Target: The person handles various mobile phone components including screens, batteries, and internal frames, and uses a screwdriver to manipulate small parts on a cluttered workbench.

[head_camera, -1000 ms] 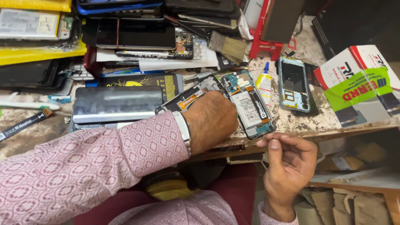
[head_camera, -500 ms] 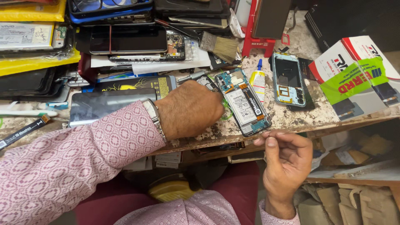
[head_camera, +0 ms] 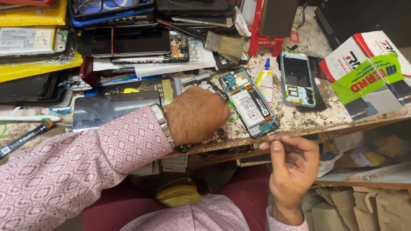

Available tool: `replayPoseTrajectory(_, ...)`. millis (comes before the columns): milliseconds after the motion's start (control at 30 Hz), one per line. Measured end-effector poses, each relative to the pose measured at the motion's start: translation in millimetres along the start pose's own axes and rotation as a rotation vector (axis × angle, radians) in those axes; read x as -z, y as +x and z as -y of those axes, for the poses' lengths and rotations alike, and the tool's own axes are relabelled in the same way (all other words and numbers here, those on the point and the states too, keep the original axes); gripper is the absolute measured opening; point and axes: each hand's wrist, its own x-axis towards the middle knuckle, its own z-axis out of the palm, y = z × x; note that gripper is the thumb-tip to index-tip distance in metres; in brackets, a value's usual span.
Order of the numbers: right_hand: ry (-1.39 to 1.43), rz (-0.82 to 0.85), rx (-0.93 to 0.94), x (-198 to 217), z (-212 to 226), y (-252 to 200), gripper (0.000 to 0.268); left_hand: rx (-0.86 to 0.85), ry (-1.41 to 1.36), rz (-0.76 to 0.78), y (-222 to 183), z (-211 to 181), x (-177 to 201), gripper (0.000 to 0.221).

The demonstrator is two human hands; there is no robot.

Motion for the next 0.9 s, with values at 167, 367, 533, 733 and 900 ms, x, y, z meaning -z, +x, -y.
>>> replayPoseTrajectory(167, 0.011, 0.002, -0.017, -2.2, -1.3, -0.5, 0.022, 0.012, -0.024, -0.043, 0.0, 1.3, -4.3, 0.014)
replayPoseTrajectory(367, -0.005, 0.023, -0.013, -4.7, -0.5, -0.2, 0.021, 0.037, -0.070, -0.069, 3.0, -4.2, -7.6, 0.016)
replayPoseTrajectory(533, -0.059, 0.013, -0.048, -12.4, 2.0, 1.8, 0.021, 0.056, -0.132, -0.072, 3.8, -5.8, -7.0, 0.013)
replayPoseTrajectory(733, -0.024, 0.009, -0.152, -15.3, -1.4, 4.6, 0.024, 0.035, -0.217, -0.454, -17.3, -16.4, -9.3, 0.014)
replayPoseTrajectory(900, -0.076, 0.061, -0.103, -12.0, -16.7, -2.8, 0.031, 0.045, -0.577, -0.925, -54.0, -47.4, -30.4, 0.023)
